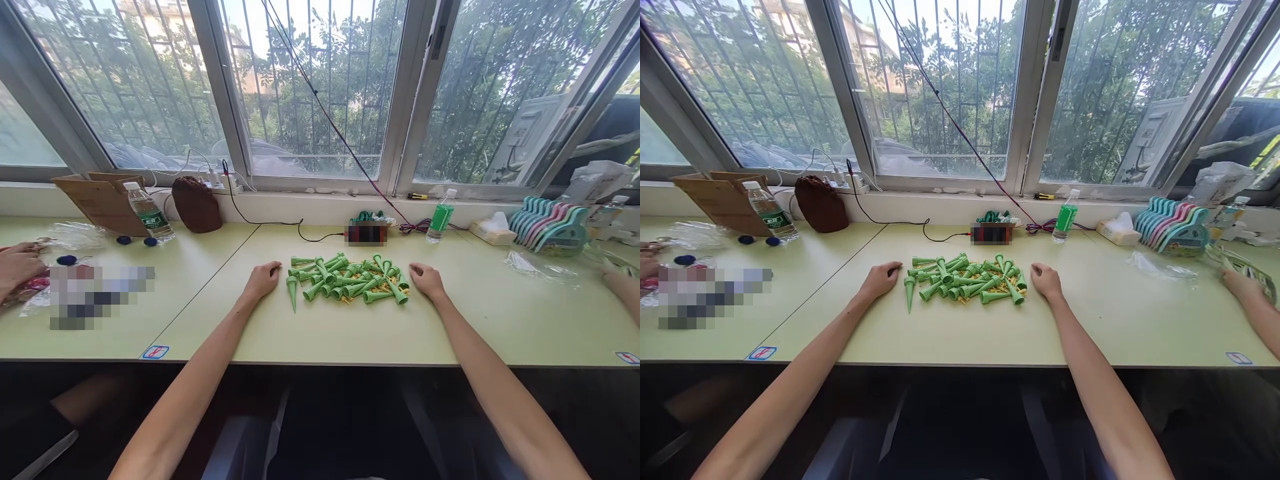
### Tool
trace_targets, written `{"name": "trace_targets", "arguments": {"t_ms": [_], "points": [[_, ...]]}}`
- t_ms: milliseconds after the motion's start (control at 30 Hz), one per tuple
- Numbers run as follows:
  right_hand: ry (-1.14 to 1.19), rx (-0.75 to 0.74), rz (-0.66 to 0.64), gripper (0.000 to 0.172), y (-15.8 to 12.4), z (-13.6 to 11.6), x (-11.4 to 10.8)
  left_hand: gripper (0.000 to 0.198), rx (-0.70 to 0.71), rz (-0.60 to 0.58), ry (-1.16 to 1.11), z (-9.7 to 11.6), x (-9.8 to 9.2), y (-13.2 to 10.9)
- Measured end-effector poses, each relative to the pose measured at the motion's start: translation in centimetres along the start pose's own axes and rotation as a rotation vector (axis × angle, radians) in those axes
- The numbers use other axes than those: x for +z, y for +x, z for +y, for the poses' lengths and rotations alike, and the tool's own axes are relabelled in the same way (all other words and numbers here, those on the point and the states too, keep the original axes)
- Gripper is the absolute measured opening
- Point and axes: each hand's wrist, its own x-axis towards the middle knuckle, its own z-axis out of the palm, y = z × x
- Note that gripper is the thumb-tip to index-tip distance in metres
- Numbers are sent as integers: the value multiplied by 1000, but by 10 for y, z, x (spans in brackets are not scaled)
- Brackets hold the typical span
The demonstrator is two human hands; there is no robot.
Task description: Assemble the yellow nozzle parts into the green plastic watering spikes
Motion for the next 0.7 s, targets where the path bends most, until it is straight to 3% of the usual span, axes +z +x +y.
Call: {"name": "trace_targets", "arguments": {"t_ms": [567,700], "points": [[-7,-5,3,37,0,-1,-2,41,20,16,-12,4,-1,-1],[-4,-18,39,39,-2,-12,-9,39,24,56,-61,7,-2,-3]]}}
